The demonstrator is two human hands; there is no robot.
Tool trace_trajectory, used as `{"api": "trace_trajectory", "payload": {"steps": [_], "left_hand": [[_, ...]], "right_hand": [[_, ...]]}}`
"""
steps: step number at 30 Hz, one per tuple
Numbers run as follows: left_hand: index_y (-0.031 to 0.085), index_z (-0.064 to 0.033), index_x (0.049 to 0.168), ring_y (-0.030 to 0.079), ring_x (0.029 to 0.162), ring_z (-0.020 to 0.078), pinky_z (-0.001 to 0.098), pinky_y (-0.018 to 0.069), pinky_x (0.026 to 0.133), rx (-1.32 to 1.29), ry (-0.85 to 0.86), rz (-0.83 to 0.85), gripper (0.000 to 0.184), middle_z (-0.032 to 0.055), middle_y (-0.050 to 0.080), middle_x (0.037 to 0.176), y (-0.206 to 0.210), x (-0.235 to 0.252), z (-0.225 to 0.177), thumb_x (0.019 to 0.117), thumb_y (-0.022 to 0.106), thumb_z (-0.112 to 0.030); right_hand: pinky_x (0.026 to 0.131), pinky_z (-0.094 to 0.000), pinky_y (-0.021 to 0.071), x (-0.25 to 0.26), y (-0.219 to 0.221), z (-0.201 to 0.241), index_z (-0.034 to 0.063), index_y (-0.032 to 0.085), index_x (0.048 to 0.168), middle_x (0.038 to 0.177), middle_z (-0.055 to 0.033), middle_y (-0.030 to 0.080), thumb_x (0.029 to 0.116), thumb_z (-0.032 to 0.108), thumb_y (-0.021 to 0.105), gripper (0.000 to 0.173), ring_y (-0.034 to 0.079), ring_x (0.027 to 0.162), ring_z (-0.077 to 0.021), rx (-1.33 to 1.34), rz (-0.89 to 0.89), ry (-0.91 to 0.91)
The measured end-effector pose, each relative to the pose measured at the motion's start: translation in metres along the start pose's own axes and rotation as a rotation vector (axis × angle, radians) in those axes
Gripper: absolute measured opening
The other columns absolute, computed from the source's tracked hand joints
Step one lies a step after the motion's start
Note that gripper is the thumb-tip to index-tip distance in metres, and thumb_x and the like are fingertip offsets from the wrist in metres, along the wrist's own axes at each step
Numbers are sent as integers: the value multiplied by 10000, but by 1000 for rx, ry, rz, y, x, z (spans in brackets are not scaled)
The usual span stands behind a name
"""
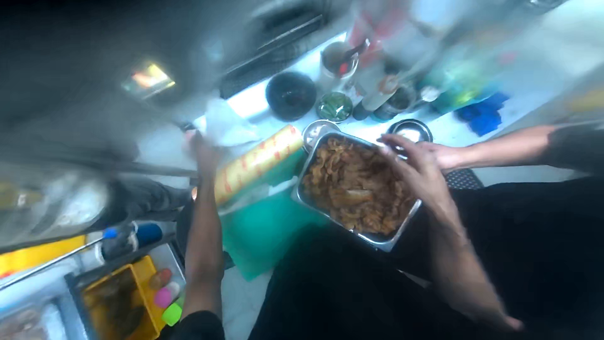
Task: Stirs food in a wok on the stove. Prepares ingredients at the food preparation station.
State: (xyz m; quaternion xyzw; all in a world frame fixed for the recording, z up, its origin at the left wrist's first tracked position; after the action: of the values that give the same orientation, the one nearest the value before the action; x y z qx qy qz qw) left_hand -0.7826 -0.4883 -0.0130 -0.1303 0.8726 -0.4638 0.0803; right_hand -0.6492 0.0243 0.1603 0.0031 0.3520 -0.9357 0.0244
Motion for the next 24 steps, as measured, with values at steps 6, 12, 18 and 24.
{"api": "trace_trajectory", "payload": {"steps": [6, 12, 18, 24], "left_hand": [[456, -79, 1496, 597, 1242, 270, 472, 499, 1048, -379, -56, -191, 546, 169, 583, 1394, -29, -146, -24, 1052, 540, -386], [463, 14, 1412, 671, 928, 253, 422, 570, 824, -1147, -870, 276, 655, 183, 650, 1125, 38, -348, -62, 1100, 247, -521], [494, -32, 1413, 647, 1152, 368, 535, 538, 936, -1616, -1116, 415, 859, 227, 635, 1289, 65, -379, -74, 1008, 187, -725], [494, -64, 1368, 544, 1174, 328, 565, 455, 930, -1383, -1294, 50, 727, 179, 550, 1307, 46, -391, -63, 1021, 316, -678]], "right_hand": [[1120, -641, 411, 61, 19, -40, 200, 545, 1493, 1456, -142, 592, 1032, 678, 360, 689, 566, 1343, -336, -215, 305, 216], [945, -635, 496, 76, 58, -27, 64, 686, 1224, 1152, -201, 691, 997, 760, 267, 843, 670, 1061, -349, -178, 656, 325], [1002, -663, 458, 59, 108, -5, -34, 624, 1256, 1243, -280, 634, 1058, 660, 252, 812, 620, 1173, -418, -274, 781, 311], [1070, -583, 441, 36, 159, 0, -5, 687, 1255, 1259, -240, 667, 1113, 380, 427, 486, 621, 1214, -378, -233, 809, 83]]}}
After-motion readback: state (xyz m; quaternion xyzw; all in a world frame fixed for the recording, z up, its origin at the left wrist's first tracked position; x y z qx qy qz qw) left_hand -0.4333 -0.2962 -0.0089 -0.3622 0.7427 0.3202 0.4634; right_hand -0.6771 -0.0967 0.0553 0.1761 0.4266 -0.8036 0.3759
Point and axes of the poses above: each hand's wrist, its own x-axis towards the middle knuckle, its own y-axis out of the palm, z = x × y, the point moved 1 cm from there along x, towards the middle knuckle
